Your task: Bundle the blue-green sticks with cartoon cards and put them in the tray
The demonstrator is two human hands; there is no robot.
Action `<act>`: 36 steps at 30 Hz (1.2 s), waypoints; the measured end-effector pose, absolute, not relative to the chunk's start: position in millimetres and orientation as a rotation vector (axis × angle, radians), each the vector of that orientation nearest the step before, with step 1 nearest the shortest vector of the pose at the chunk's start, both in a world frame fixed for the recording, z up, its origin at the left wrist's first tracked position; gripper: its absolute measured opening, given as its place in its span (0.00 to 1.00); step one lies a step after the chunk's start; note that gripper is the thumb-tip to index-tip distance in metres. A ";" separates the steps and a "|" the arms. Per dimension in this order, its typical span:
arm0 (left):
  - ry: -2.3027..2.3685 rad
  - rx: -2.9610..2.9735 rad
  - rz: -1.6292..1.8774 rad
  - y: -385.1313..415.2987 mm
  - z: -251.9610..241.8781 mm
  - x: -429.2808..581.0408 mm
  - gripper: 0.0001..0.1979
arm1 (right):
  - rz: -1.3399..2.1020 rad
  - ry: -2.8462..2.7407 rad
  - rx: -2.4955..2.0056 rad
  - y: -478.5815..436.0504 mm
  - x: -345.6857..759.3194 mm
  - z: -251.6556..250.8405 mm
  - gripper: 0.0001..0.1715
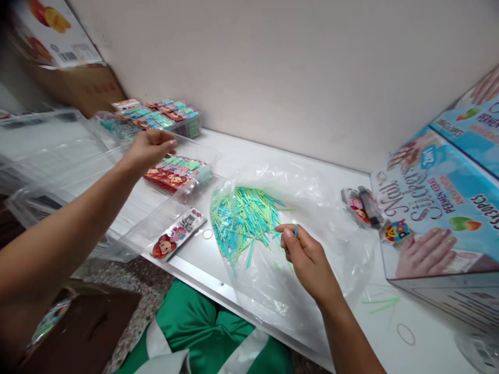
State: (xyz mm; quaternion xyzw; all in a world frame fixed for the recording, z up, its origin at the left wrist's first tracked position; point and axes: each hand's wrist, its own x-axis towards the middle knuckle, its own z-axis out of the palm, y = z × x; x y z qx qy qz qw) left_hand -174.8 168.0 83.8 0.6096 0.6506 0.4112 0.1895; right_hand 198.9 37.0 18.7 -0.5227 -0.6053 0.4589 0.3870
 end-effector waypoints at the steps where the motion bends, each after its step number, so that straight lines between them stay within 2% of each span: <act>1: 1.770 1.758 1.193 149.1 87.0 -162.2 0.18 | 1.180 -1.570 -1.335 38.9 197.4 15.8 0.17; 5: 1.652 1.995 0.879 69.2 57.4 -114.1 0.17 | 1.129 -1.731 -1.386 40.7 189.9 8.7 0.18; 10: 2.274 2.213 0.226 31.8 -33.4 -98.0 0.20 | 1.004 -1.851 -1.396 29.3 193.6 10.1 0.18; 13: 2.407 2.194 -0.011 33.3 -61.7 -101.4 0.17 | 0.955 -1.873 -1.417 21.0 203.6 7.5 0.18; 21: 2.473 2.131 0.009 31.8 -57.4 -97.4 0.14 | 0.898 -1.861 -1.535 20.5 222.5 -15.1 0.19; 24: 2.456 2.101 0.049 29.4 -55.1 -96.3 0.16 | 0.838 -1.974 -1.619 31.0 230.4 -30.3 0.20; 30: 2.519 2.029 0.389 27.9 -46.1 -109.4 0.15 | 0.579 -2.186 -1.962 74.9 249.4 -60.3 0.17; 33: 2.585 1.987 0.278 31.2 -43.2 -110.9 0.16 | 0.508 -2.170 -2.072 101.2 254.0 -66.7 0.16; 36: 2.457 2.114 0.062 30.7 -46.4 -106.2 0.18 | 0.456 -2.167 -2.165 121.3 252.6 -71.2 0.17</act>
